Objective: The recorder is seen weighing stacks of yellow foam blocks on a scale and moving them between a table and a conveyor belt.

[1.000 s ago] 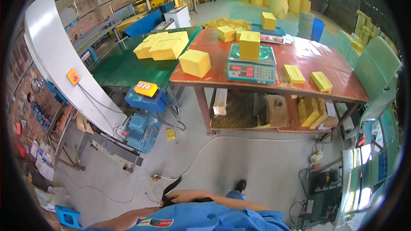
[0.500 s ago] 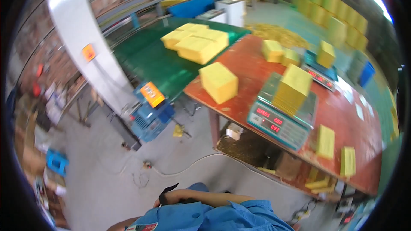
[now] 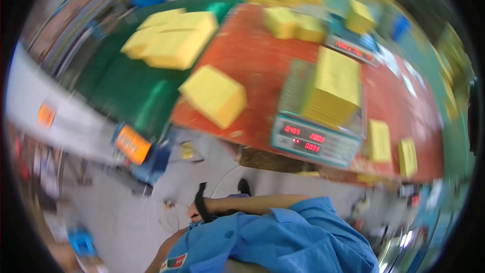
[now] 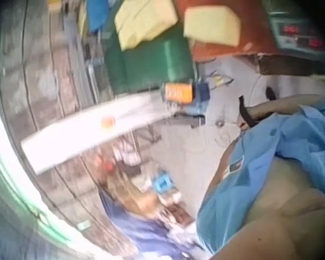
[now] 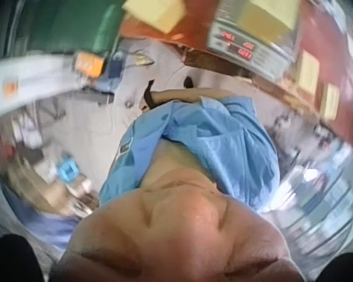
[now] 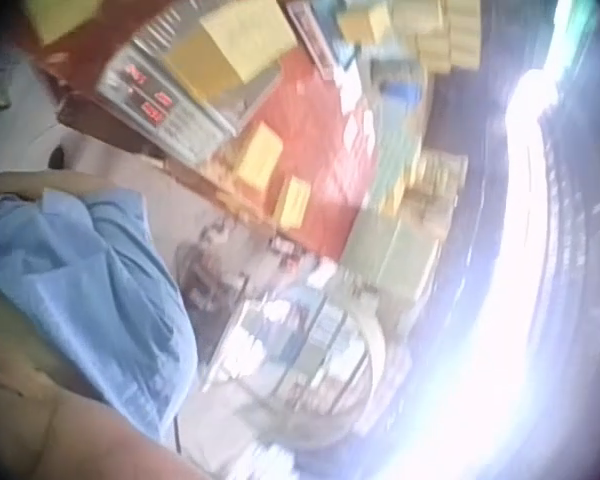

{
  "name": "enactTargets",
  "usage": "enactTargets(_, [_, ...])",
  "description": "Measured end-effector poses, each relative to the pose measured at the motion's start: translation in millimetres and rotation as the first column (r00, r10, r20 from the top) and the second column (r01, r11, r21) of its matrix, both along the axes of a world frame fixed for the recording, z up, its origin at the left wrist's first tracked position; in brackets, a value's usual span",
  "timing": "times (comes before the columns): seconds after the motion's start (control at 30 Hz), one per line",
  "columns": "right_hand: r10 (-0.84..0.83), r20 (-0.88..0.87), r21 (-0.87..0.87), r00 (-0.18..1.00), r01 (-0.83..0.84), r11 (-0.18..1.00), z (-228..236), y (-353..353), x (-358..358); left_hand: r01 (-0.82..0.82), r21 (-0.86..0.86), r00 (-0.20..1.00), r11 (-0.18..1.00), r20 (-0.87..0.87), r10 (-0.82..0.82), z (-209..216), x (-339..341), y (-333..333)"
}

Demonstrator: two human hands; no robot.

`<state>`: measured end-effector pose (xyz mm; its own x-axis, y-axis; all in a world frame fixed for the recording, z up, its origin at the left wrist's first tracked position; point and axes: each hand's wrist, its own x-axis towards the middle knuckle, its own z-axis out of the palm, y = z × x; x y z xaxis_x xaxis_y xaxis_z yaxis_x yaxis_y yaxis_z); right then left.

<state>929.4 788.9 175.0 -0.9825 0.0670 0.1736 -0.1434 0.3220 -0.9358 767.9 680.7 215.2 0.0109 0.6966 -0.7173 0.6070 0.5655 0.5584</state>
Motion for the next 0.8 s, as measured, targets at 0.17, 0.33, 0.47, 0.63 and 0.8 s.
enactTargets(0.17, [-0.157, -0.011, 0.001, 0.988, 0.157, 0.988, -18.1, 63.5, 10.0, 0.458, -0.009, 0.888, 0.889, 0.055, -0.457, -23.8, 37.2, 152.5])
enactTargets(0.33, [-0.282, 0.100, -0.079, 0.954, 0.290, 0.954, -28.0, 91.4, 64.8, 0.625, 0.036, 0.778, 0.780, 0.062, -0.626, -41.8, 95.5, 214.2])
enactTargets(0.47, [-0.261, 0.007, -0.206, 0.965, 0.256, 0.944, -40.7, 103.1, 97.0, 0.647, 0.061, 0.760, 0.760, 0.027, -0.649, -44.7, 122.2, 228.2])
enactTargets(0.63, [-0.327, -0.317, -0.357, 0.890, 0.208, 0.911, -56.4, 100.0, 131.8, 0.553, 0.124, 0.833, 0.824, -0.059, -0.550, -35.4, 142.7, 220.2])
enactTargets(0.8, [-0.580, -0.078, -0.515, 0.811, 0.465, 0.720, -30.0, 92.4, 191.6, 0.369, 0.215, 0.926, 0.904, -0.171, -0.337, -15.8, 140.2, 191.8])
